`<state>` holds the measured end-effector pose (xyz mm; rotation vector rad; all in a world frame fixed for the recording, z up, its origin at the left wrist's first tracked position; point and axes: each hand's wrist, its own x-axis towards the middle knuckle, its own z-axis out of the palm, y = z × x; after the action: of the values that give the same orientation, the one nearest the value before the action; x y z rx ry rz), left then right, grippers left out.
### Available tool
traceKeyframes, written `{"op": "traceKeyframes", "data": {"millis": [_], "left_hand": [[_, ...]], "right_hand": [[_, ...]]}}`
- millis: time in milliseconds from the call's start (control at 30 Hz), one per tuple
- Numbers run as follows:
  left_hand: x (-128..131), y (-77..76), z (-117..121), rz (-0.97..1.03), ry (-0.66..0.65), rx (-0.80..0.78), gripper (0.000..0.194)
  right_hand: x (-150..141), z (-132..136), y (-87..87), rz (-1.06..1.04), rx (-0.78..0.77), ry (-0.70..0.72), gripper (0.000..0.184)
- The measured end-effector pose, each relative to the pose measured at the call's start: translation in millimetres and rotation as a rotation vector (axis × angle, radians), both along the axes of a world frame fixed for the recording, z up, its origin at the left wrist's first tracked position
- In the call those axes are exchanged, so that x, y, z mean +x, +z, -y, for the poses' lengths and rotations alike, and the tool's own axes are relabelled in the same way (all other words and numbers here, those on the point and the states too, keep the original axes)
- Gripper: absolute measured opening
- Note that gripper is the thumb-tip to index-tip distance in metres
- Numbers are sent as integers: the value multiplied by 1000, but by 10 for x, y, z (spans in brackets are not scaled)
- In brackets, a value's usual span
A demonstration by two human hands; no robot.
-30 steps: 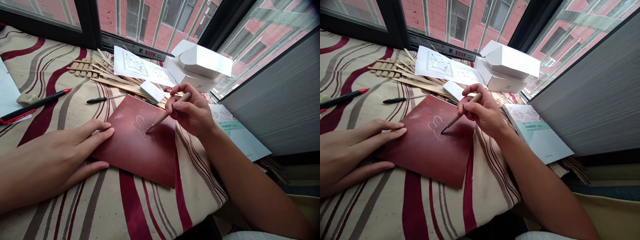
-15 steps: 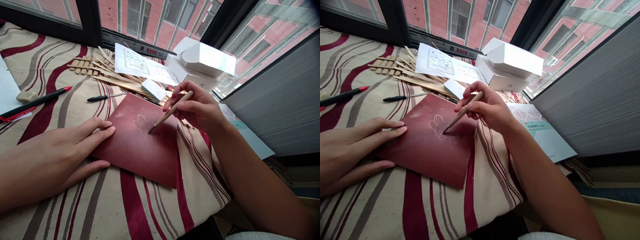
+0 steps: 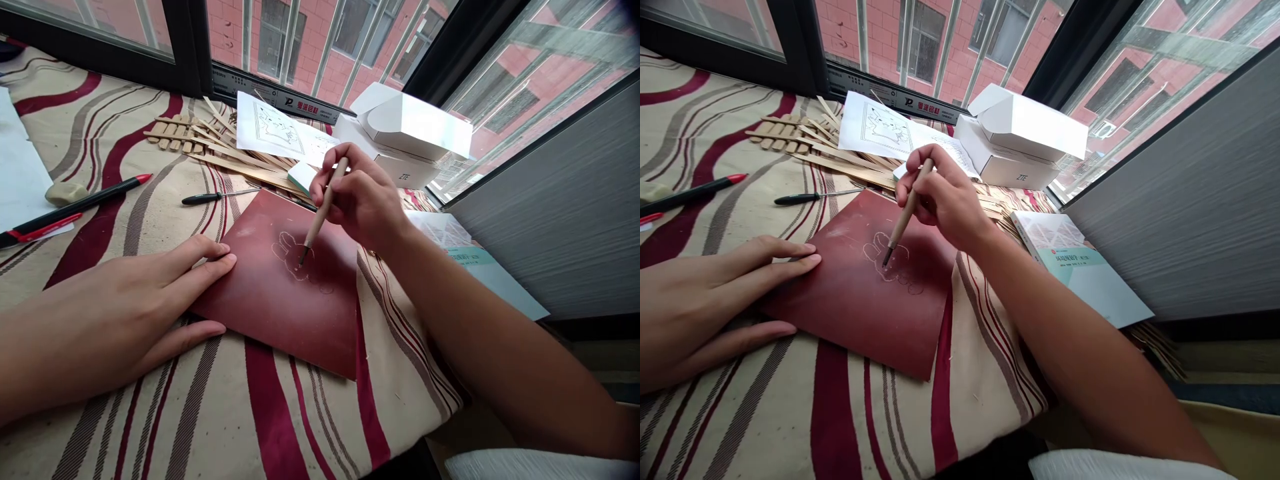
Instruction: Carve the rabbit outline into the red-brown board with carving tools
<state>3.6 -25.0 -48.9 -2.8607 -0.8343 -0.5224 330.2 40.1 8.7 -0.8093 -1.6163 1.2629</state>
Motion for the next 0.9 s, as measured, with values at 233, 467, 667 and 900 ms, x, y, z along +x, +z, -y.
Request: {"op": "traceKeyframes", "data": {"millis": [233, 467, 667, 900], "left_hand": [[43, 51, 89, -19, 55, -3, 67], [80, 128, 116, -62, 45, 16, 65], [51, 99, 100, -39, 45, -16, 66], [14, -4, 35, 46, 3, 33, 72]], "right_hand": [[-212, -172, -385, -79, 322, -276, 10], [-265, -257, -455, 29, 424, -387, 6], [-346, -313, -473, 90, 341, -414, 8], [-371, -321, -441, 168, 351, -434, 15]]}}
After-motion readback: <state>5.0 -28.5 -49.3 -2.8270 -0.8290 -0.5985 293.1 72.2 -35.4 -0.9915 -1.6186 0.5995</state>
